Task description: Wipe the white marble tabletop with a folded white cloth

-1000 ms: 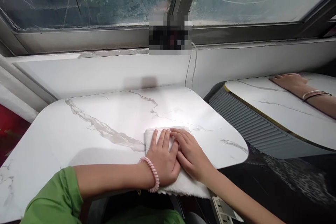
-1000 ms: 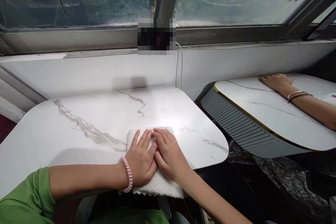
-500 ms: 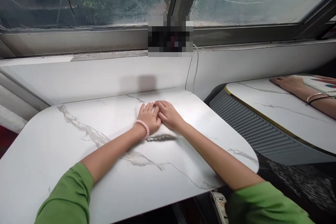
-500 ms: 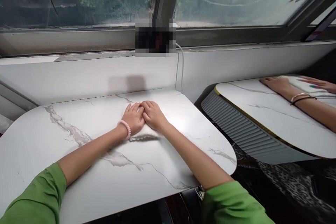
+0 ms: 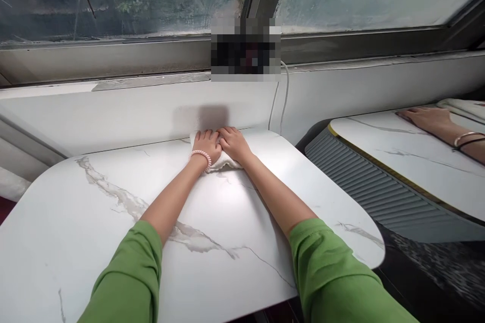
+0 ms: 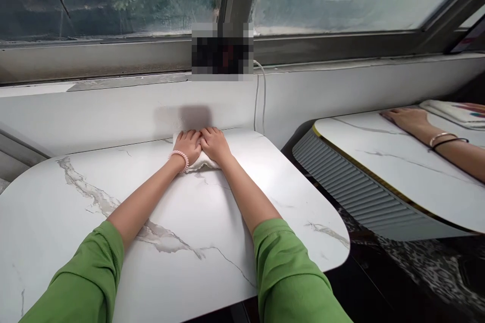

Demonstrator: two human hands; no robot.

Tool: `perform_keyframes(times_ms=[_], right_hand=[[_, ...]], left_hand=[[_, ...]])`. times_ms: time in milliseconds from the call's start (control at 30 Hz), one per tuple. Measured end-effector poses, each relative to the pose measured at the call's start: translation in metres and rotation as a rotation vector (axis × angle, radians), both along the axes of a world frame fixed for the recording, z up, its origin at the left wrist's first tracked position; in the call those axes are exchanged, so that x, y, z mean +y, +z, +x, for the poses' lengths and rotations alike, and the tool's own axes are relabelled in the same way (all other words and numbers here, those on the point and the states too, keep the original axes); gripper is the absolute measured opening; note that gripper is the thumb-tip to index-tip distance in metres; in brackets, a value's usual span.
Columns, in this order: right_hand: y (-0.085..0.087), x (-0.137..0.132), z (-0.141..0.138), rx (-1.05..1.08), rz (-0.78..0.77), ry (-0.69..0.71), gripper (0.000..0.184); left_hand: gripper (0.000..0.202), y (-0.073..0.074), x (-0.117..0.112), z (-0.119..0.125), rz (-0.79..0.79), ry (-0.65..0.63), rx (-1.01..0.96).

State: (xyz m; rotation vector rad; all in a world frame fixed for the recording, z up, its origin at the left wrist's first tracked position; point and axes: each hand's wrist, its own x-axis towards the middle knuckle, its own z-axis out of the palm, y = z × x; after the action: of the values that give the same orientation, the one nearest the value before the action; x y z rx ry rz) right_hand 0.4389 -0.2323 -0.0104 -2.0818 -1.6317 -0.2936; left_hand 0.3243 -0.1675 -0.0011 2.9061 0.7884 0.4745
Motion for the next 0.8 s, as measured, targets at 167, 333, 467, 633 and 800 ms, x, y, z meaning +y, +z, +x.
perform_keyframes(times_ms=[167,333,467,633,800], right_hand=[[-0.005,-0.011,0.0,0.051,0.0,0.075,0.039],[-0.008,-0.05,-0.008,0.067,-0.039,0.087,0.044],[-0.01,-0.111,-0.014,0.065,-0.072,0.084,0.046],[-0.007,-0.206,-0.016,0.079,-0.065,0.099,0.044],[-0.006,-0.272,-0.016,0.092,-0.118,0.029,0.046]], left_hand=[[0.043,0.0,-0.01,-0.004,-0.005,0.016,0.047],[0.048,0.004,-0.052,-0.015,-0.014,0.034,0.103],[0.051,0.004,-0.108,-0.022,-0.006,-0.005,0.109],[0.058,0.002,-0.191,-0.021,-0.064,-0.088,0.125],[0.06,0.011,-0.242,-0.022,-0.136,-0.262,0.139]])
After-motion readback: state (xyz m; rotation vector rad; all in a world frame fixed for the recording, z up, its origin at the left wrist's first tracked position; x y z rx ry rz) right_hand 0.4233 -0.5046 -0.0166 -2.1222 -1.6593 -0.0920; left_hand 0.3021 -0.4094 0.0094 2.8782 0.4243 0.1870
